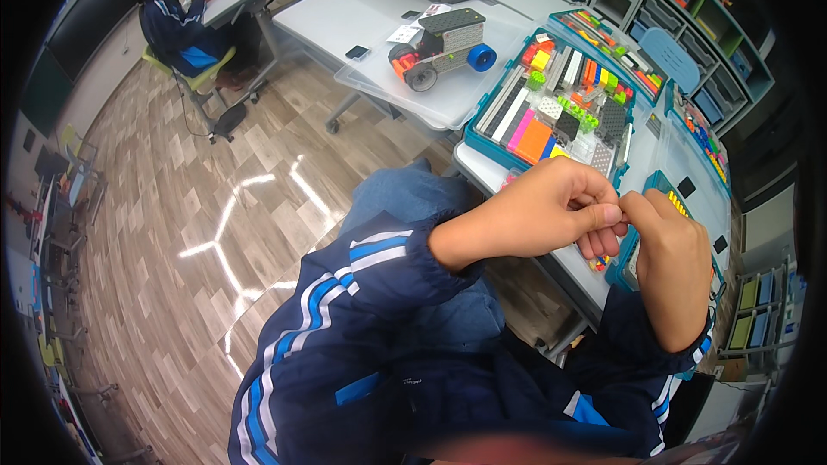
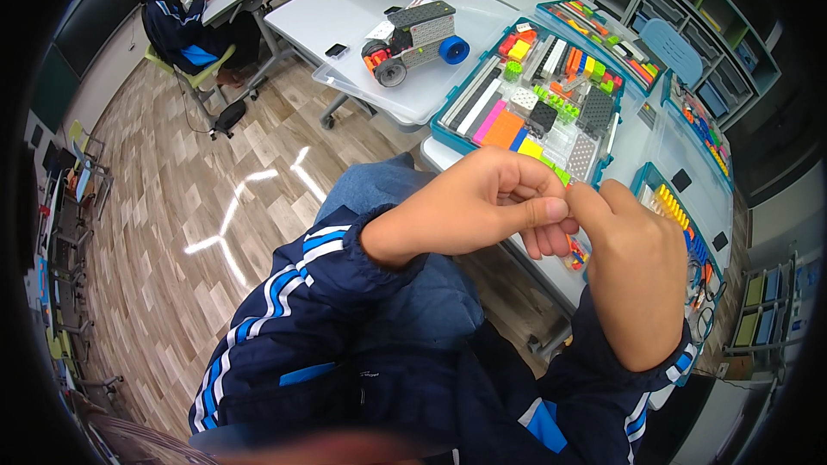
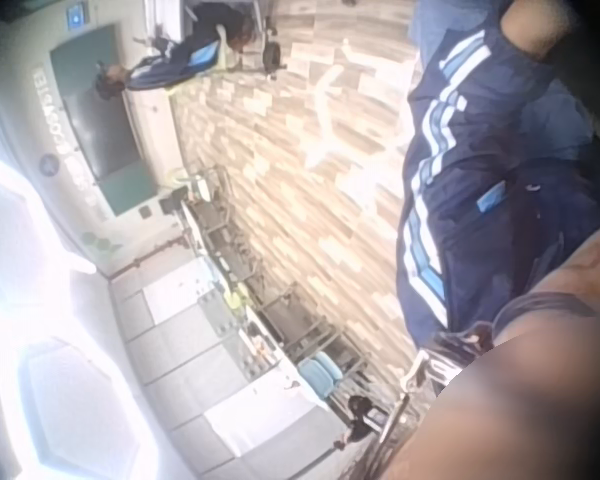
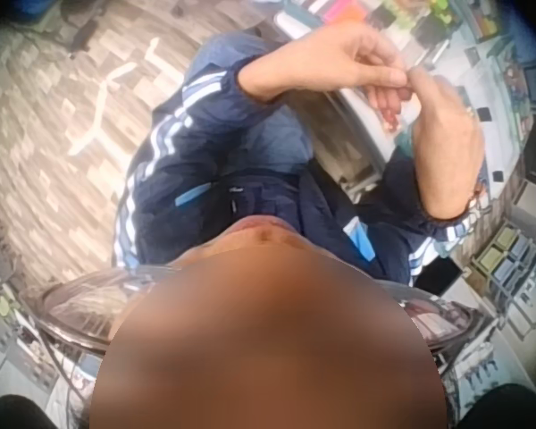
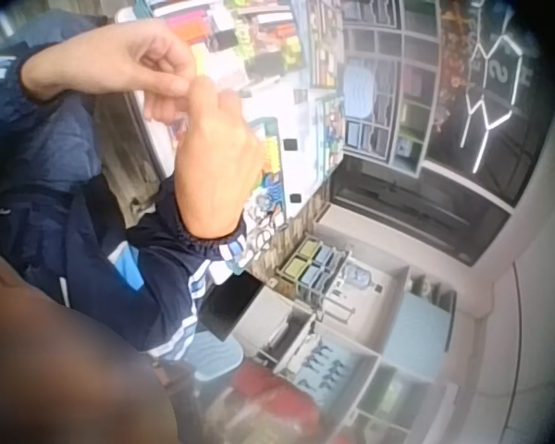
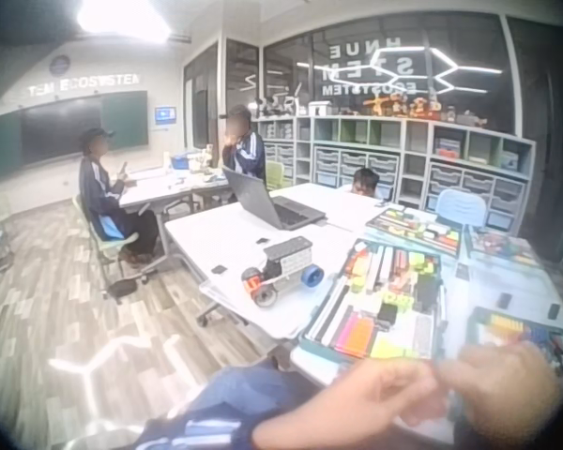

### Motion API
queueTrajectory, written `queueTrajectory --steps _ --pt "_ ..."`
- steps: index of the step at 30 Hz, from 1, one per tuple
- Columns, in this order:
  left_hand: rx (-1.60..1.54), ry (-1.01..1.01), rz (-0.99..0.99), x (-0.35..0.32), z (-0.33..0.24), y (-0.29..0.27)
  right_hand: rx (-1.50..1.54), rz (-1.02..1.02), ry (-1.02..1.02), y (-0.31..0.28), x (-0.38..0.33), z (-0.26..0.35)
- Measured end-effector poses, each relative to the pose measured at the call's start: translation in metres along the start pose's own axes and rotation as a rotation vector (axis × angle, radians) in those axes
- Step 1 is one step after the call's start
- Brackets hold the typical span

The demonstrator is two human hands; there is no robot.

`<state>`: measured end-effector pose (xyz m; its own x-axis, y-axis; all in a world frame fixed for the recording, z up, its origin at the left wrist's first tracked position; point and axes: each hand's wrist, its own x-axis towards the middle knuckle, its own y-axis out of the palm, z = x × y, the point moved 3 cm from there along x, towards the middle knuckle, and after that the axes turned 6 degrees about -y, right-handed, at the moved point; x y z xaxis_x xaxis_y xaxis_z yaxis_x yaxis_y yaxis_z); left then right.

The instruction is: The person assembles a small wheeled vehicle using LEGO Technic parts. They attach a grey plate to a chassis with wheels, then add green and blue circular pieces and an orange connector, rotating the assembly to fit each piece.

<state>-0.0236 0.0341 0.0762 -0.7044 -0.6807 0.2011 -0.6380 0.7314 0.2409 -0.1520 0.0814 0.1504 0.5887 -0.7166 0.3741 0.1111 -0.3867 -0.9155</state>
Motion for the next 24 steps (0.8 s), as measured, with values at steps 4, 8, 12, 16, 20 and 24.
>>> queueTrajectory --steps 4,8,12,16,20,24 --pt "0.032 0.006 -0.042 -0.001 0.000 0.002 -0.010 -0.016 0.005 0.001 -0.001 0.001" --pt "0.130 -0.016 -0.100 -0.001 -0.001 0.000 -0.001 -0.010 0.022 0.005 0.000 0.002" --pt "0.112 -0.016 -0.102 -0.002 -0.001 0.001 -0.008 0.008 0.027 0.006 0.001 0.003" --pt "0.058 -0.011 -0.088 -0.001 0.000 0.001 0.006 0.004 0.032 0.005 0.001 0.003" --pt "0.114 0.008 -0.088 -0.002 -0.005 -0.005 -0.004 -0.030 -0.012 0.003 0.002 0.005" --pt "0.337 0.006 -0.132 -0.007 -0.012 -0.007 -0.012 -0.007 -0.048 0.006 0.003 0.006"
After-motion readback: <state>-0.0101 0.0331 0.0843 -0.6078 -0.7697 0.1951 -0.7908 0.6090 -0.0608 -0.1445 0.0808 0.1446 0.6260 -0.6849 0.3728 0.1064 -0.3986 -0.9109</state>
